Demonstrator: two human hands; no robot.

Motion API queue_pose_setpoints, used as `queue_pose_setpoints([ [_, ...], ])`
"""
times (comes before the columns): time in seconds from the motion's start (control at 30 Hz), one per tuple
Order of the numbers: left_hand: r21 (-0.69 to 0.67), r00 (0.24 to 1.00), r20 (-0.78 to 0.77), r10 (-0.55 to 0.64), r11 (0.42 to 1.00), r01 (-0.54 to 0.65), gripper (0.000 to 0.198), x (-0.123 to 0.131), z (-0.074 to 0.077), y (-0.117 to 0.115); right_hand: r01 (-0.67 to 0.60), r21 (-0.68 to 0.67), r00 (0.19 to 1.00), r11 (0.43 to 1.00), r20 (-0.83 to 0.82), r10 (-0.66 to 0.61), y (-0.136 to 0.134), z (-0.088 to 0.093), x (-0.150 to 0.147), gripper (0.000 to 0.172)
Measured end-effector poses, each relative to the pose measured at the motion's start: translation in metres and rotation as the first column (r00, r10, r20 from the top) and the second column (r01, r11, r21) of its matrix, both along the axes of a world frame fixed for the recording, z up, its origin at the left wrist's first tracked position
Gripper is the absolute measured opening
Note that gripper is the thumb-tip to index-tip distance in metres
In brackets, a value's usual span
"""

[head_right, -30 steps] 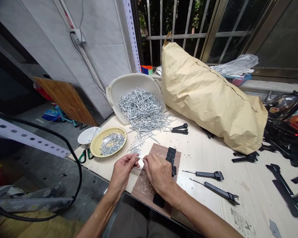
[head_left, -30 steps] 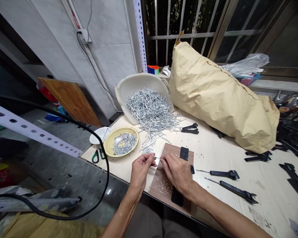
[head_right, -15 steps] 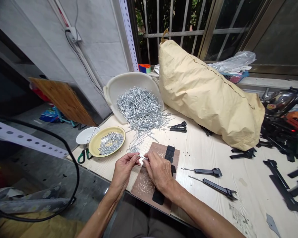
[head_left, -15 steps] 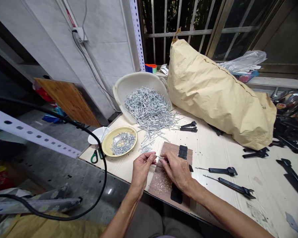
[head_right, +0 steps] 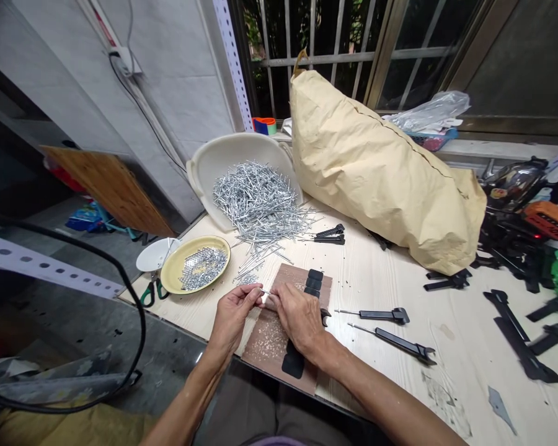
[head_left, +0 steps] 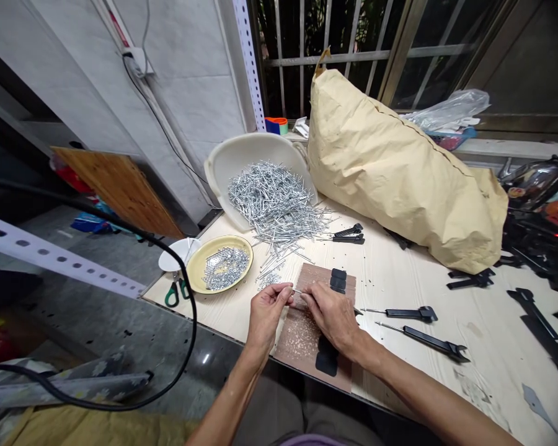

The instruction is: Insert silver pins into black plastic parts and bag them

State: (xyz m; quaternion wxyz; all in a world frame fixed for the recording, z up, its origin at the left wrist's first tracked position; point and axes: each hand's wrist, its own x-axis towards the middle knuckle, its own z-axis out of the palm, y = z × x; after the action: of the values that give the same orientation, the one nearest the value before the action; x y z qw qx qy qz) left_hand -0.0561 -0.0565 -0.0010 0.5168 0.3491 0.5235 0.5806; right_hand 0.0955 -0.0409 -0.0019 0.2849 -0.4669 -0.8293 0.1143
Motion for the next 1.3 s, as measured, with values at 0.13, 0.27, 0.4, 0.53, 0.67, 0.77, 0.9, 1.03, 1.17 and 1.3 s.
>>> queue_pose_setpoints([
  [0.13, -0.004, 1.000, 0.000, -0.007, 1.000, 0.007, 0.026, 0.002, 0.001, 0.001, -0.006, -0.043, 1.000, 0.999, -0.031, 0.004, 0.001, 0.000, 0.001, 0.022],
  [0.27, -0.019, 0.999, -0.007, -0.053, 0.998, 0.053, 0.025, 0.007, -0.003, 0.001, -0.048, -0.056, 0.993, 0.997, -0.113, 0.041, -0.002, 0.000, 0.010, 0.018],
  [0.4, -0.096, 0.987, 0.005, -0.158, 0.983, 0.158, 0.035, 0.018, -0.005, 0.000, -0.027, -0.072, 0.995, 0.997, -0.093, 0.020, 0.000, -0.001, 0.040, 0.018],
  [0.53, -0.160, 0.982, -0.049, -0.181, 0.972, 0.171, 0.056, 0.026, -0.006, 0.001, 0.075, -0.036, 0.997, 0.997, 0.016, -0.074, 0.023, -0.006, 0.082, 0.021],
  [0.67, -0.116, 0.974, -0.205, -0.096, 0.991, 0.073, 0.058, 0.032, -0.013, -0.001, 0.092, 0.038, 0.986, 0.995, 0.135, -0.096, 0.056, -0.015, 0.106, 0.022],
  [0.77, -0.044, 0.943, -0.331, -0.024, 0.999, 0.009, 0.055, 0.037, -0.020, -0.004, 0.039, 0.055, 0.990, 0.998, 0.134, -0.046, 0.055, -0.025, 0.106, 0.024],
  [0.9, -0.014, 0.897, -0.441, 0.028, 0.999, -0.039, 0.054, 0.042, -0.024, -0.006, -0.300, 0.065, 0.947, 0.952, 0.137, 0.289, 0.019, -0.036, 0.097, 0.026],
  [1.03, -0.003, 0.872, -0.484, 0.075, 0.996, -0.088, 0.053, 0.045, -0.023, -0.006, -0.278, 0.055, 0.954, 0.959, 0.134, 0.268, 0.017, -0.030, 0.099, 0.023],
  [1.17, -0.009, 0.861, -0.502, 0.081, 0.995, -0.099, 0.054, 0.045, -0.025, -0.005, -0.164, 0.039, 0.982, 0.986, 0.101, 0.160, 0.023, -0.030, 0.099, 0.023],
  [1.3, -0.018, 0.848, -0.527, 0.064, 0.996, -0.087, 0.052, 0.044, -0.029, -0.005, -0.379, 0.029, 0.923, 0.925, 0.085, 0.376, 0.027, -0.039, 0.100, 0.028],
])
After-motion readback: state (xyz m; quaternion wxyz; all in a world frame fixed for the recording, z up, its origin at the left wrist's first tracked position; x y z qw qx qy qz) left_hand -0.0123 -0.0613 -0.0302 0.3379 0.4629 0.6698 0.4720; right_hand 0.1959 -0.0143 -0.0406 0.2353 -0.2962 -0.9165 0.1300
